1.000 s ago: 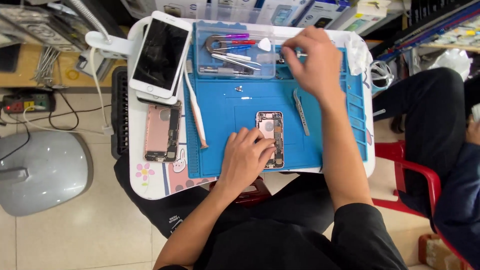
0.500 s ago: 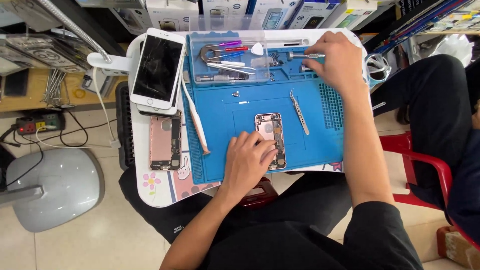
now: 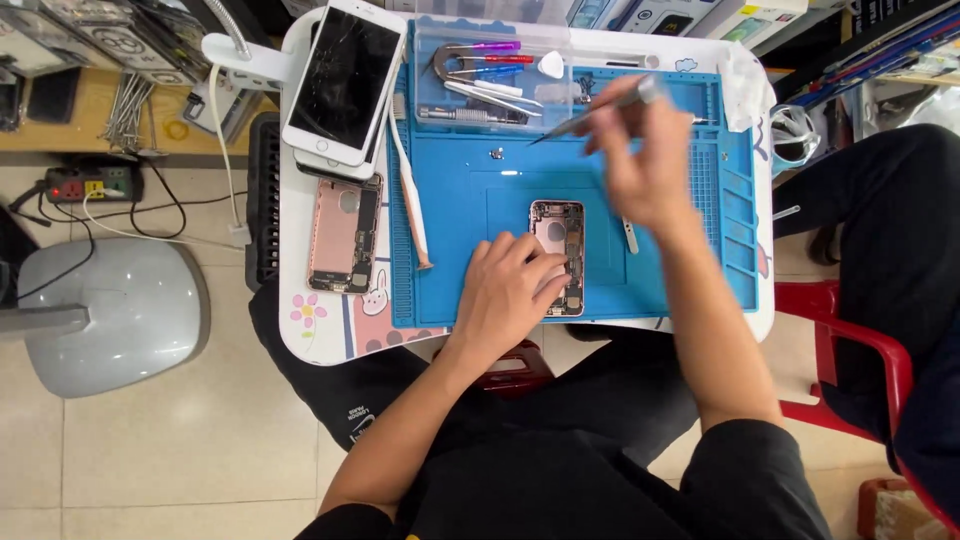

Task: The person disassembles a smartphone on a blue work mat, using a screwdriver to remove screws and tweezers to lift and remove internal components. The person places removed parts on the mat and continues to work on the phone's internal assembly.

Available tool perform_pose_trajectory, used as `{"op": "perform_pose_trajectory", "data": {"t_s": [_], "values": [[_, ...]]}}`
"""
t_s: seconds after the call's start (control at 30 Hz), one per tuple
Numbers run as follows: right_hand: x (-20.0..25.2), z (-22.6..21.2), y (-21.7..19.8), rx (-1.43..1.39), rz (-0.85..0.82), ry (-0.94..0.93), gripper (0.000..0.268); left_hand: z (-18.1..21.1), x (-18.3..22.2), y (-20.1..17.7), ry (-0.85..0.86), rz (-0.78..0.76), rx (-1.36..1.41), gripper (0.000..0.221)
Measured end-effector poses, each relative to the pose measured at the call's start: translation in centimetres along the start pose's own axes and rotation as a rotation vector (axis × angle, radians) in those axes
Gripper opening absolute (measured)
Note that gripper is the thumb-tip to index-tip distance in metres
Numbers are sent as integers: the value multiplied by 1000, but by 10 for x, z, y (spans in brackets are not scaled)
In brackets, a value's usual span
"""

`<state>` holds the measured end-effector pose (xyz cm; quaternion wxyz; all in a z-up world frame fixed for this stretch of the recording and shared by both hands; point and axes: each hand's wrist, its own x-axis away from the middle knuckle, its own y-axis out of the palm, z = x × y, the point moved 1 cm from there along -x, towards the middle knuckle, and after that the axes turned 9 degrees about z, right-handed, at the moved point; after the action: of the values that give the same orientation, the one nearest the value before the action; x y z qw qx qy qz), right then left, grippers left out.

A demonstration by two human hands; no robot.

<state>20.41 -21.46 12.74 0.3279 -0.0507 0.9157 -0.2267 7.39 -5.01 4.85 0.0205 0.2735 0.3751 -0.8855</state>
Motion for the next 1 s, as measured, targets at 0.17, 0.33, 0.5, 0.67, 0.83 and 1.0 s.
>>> {"op": "perform_pose_trajectory", "data": {"t_s": [0.17, 0.33, 0.5, 0.67, 0.83, 1.0], "values": [[13, -8, 50, 147, -156, 78, 12, 1, 0, -1, 39, 42, -23, 14], [12, -6, 57, 224, -157, 59, 11, 1, 0, -1, 53, 44, -37, 13], [13, -9, 57, 133, -118, 38, 12, 2, 0, -1, 52, 39, -41, 13], [19, -4, 56, 8, -77, 77, 19, 3, 2, 1, 14, 45, -23, 14], [22, 2, 43, -387, 19, 103, 22, 9, -8, -18, -146, 212, 189, 10], [32, 50, 16, -692, 84, 306, 28, 0, -37, -40, -303, 346, 171, 9]]}}
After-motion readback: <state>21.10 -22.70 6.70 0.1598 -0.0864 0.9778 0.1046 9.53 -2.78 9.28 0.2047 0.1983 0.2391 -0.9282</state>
